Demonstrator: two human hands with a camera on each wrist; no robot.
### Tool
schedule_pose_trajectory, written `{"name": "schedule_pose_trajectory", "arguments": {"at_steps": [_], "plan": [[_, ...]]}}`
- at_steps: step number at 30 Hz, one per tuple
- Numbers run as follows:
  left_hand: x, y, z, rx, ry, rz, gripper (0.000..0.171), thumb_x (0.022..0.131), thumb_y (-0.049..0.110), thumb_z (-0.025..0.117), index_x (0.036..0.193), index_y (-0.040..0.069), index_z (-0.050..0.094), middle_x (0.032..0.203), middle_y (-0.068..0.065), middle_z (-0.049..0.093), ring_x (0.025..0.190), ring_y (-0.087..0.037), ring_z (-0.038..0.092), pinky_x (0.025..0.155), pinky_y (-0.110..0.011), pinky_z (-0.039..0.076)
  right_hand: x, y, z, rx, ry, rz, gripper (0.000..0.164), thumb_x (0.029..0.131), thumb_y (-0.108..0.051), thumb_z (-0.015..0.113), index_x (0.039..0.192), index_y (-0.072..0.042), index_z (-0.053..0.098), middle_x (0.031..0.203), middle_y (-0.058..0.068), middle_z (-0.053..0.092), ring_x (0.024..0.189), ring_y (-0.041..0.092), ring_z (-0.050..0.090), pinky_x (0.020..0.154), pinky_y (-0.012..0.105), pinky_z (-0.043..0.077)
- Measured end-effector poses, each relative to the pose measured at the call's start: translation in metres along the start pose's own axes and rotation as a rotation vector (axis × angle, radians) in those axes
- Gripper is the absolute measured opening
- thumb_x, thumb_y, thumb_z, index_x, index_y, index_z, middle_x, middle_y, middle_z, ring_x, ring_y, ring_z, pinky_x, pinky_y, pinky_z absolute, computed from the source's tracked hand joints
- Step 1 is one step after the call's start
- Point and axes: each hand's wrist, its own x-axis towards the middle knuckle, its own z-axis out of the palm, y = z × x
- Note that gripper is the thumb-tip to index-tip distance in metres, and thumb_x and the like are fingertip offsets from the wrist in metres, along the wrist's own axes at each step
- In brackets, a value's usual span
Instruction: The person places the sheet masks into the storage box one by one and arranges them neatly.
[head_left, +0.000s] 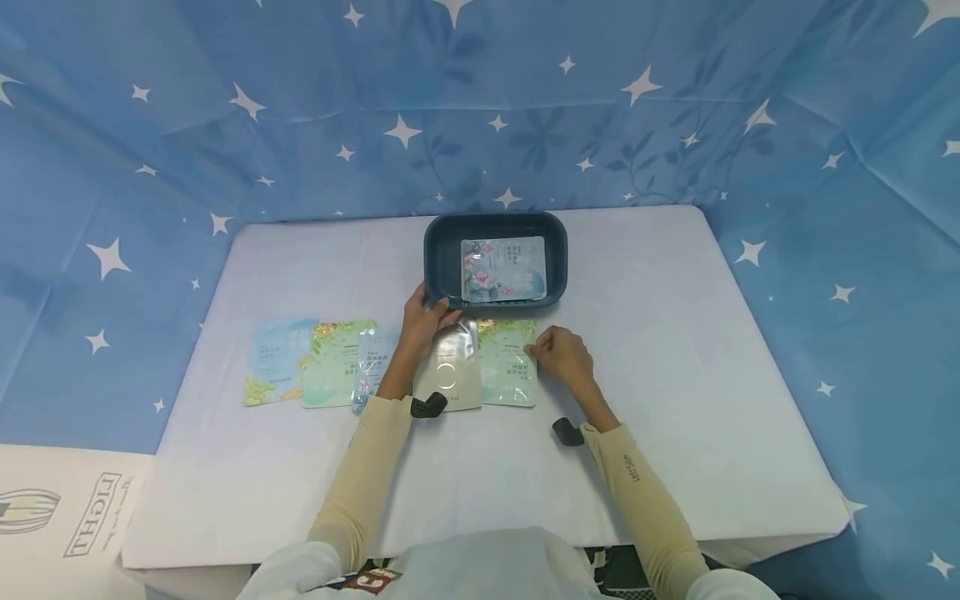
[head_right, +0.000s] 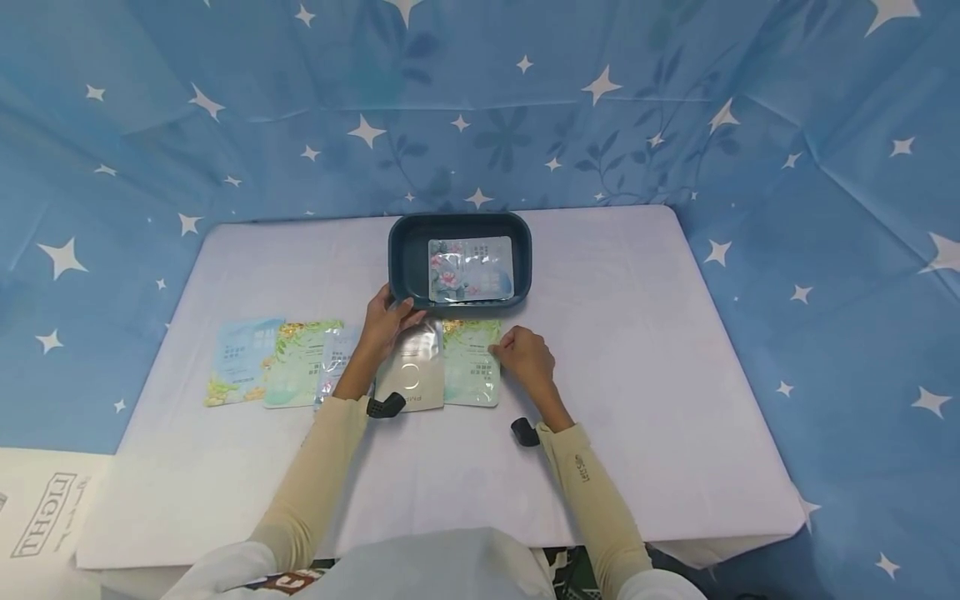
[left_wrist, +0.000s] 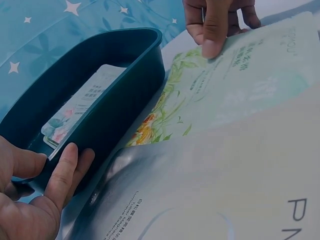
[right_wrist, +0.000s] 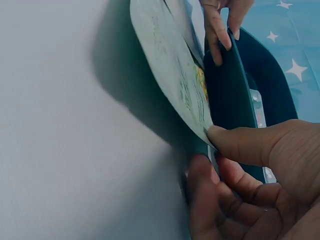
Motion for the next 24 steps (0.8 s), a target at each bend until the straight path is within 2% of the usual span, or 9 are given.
{"name": "schedule_pose_trajectory", "arguments": {"at_steps": [6, 11, 16, 19, 24], "plan": [[0.002, -0.002, -0.001, -0.010, 0.005, 0.006, 0.058, 0.089, -0.006, 0.046, 0.141, 0.003, 0.023, 0.140, -0.021, 0.027, 0.108, -0.048, 0.047, 0.089, -0.042, 0.050, 0.005, 0.001, 0.004, 0.192, -0.004, 0.027, 0.020, 0.083, -0.024, 0.064, 0.084, -0.006, 0.056, 0.069, 0.008, 0.059, 0.052, 0.016, 0.056, 0.042, 0.023, 0.048], [0.006, -0.010, -0.003, -0.015, 0.022, 0.009, 0.058, 0.089, -0.005, 0.048, 0.141, 0.006, 0.025, 0.139, -0.019, 0.030, 0.106, -0.046, 0.050, 0.086, -0.039, 0.053, 0.007, 0.005, 0.007, 0.273, -0.022, 0.087, 0.025, 0.084, -0.028, 0.062, 0.093, -0.006, 0.056, 0.080, 0.012, 0.063, 0.055, 0.017, 0.059, 0.045, 0.025, 0.051], [0.008, -0.013, -0.003, 0.013, 0.041, 0.015, 0.058, 0.089, -0.003, 0.050, 0.141, 0.010, 0.028, 0.139, -0.016, 0.032, 0.102, -0.043, 0.054, 0.083, -0.035, 0.054, 0.006, 0.005, 0.007, 0.287, -0.039, 0.097, 0.039, 0.079, -0.030, 0.068, 0.104, -0.002, 0.057, 0.092, 0.015, 0.065, 0.064, 0.018, 0.061, 0.051, 0.024, 0.052], [0.008, -0.013, -0.003, 0.015, 0.041, 0.017, 0.058, 0.089, -0.003, 0.050, 0.141, 0.011, 0.028, 0.139, -0.015, 0.032, 0.102, -0.042, 0.055, 0.083, -0.035, 0.054, 0.006, 0.002, 0.006, 0.259, -0.041, 0.074, 0.042, 0.076, -0.028, 0.071, 0.104, 0.000, 0.058, 0.087, 0.014, 0.064, 0.063, 0.017, 0.058, 0.051, 0.023, 0.050], [0.007, -0.012, -0.002, 0.013, 0.043, 0.007, 0.057, 0.089, -0.003, 0.049, 0.141, 0.010, 0.028, 0.138, -0.015, 0.032, 0.105, -0.044, 0.052, 0.083, -0.035, 0.055, 0.005, -0.002, 0.007, 0.203, -0.039, 0.051, 0.036, 0.076, -0.025, 0.072, 0.100, 0.000, 0.060, 0.075, 0.007, 0.058, 0.060, 0.015, 0.051, 0.048, 0.021, 0.045]]}}
